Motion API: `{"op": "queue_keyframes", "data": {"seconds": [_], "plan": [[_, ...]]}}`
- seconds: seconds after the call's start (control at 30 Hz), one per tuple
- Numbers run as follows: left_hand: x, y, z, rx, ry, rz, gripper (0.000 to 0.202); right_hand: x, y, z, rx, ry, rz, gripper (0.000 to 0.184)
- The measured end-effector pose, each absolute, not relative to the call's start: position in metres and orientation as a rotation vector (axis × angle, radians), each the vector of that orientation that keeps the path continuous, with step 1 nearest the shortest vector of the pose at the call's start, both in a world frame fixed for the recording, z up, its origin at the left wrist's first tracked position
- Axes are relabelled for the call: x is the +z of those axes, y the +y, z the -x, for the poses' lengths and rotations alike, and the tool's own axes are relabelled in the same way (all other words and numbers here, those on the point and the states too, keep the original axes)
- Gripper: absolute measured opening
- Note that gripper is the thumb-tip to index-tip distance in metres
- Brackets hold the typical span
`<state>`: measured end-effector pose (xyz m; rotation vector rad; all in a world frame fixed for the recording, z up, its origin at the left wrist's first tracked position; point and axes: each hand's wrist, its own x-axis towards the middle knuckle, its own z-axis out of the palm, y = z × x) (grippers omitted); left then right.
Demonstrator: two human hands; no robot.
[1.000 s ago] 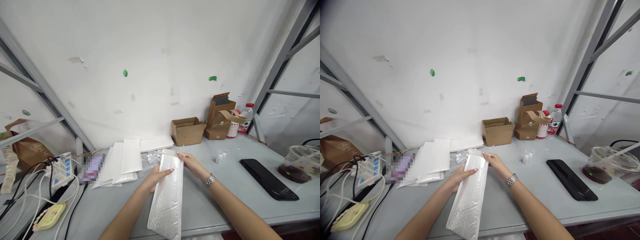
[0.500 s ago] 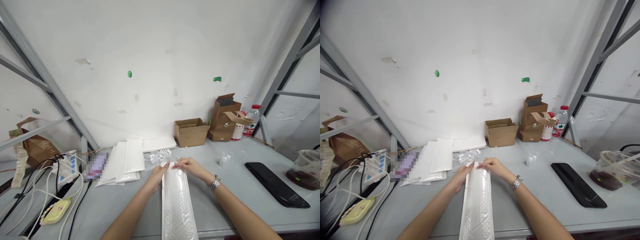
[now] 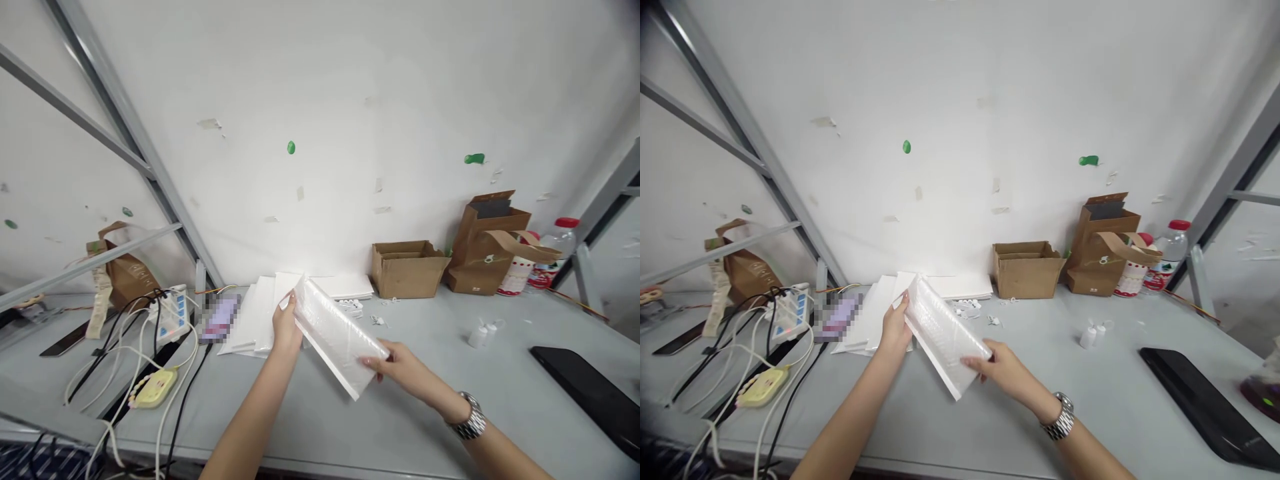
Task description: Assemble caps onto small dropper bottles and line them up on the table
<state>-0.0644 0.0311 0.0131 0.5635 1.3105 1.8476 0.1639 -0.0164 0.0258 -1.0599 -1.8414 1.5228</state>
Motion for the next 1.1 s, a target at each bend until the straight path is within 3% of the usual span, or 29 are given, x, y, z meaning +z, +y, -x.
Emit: {"op": "queue_keyframes", "data": {"seconds": [0.13,0.23,0.33,0.43,0.53,0.8,0.97,1.1], "plan": [[0.021,0.047,0.089,1.881,1.524,-0.835,0.050,0.039,-0.007,-0.130,0.934,-1.834,1.088,0.030],[0.030,0.059,0.113,1.707,1.589,-1.070,0.043,0.041,0.002,-0.095,0.403,-2.109,0.911,0.022],[0.039,0.068,0.139,1.605,1.538,-1.046,0.061,0.031,0.009,-0.056,-0.110,-2.472,0.781,0.027],[0.043,0.078,0.161,1.408,1.599,-1.000,0.069,0.013,0.018,-0.024,-0.383,-2.684,0.547,0.022],[0.041,0.087,0.175,1.307,1.732,-1.012,0.061,-0.001,0.025,-0.006,-0.447,-2.714,0.471,0.018],[0.043,0.085,0.158,1.244,2.134,-1.311,0.065,-0.006,0.031,0.028,-0.394,-2.673,0.488,0.018],[0.025,0.076,0.126,0.373,2.396,-1.786,0.093,-0.010,0.020,0.024,-0.323,-2.606,0.221,0.021],[0.009,0.072,0.117,0.186,2.546,-1.763,0.103,-0.015,0.014,-0.019,-0.217,-2.536,0.162,0.025]]}}
